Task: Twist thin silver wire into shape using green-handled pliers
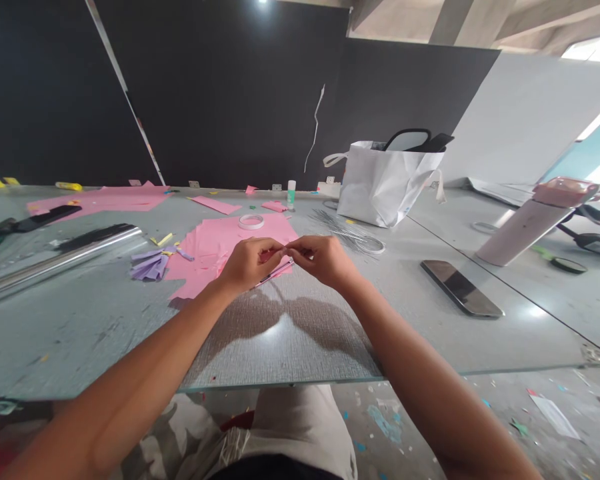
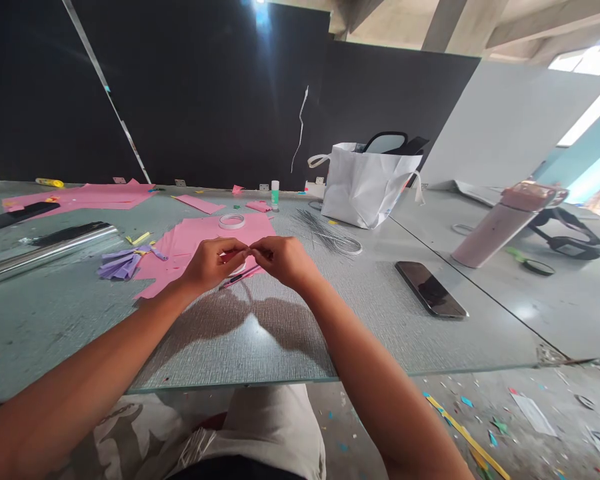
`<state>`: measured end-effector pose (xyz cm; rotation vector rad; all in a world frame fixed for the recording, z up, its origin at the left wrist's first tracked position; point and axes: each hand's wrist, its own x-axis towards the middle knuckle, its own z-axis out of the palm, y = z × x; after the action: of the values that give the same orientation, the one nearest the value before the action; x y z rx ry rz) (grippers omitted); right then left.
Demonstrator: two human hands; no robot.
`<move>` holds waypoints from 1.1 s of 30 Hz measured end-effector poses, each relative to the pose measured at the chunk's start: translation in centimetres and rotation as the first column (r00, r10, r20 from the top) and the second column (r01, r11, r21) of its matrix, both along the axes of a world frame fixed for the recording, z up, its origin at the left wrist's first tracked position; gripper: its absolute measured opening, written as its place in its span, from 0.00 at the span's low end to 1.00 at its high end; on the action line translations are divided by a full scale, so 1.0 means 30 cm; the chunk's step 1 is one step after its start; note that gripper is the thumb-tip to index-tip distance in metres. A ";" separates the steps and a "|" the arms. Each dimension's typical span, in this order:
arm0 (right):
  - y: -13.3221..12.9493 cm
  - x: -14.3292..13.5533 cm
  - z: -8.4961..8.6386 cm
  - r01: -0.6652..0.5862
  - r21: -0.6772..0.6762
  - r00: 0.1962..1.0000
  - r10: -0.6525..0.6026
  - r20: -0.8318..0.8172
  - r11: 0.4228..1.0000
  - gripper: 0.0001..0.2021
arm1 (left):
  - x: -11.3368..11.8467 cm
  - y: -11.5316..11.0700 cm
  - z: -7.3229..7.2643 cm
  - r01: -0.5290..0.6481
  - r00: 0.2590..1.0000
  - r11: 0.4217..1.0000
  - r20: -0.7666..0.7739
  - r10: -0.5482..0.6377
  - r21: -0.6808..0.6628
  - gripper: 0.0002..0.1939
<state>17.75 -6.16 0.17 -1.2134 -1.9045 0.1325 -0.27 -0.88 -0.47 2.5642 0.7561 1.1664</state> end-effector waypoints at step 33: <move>-0.643 0.356 -0.082 0.449 -0.476 0.865 -0.233 0.445 0.756 0.12 | 0.021 -0.056 0.019 0.307 0.929 0.907 0.298 -0.220 -0.289 0.15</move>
<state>28.44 -25.44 -2.30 -2.1144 -1.9666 0.3116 0.37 -2.56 0.11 2.1049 0.4743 1.1435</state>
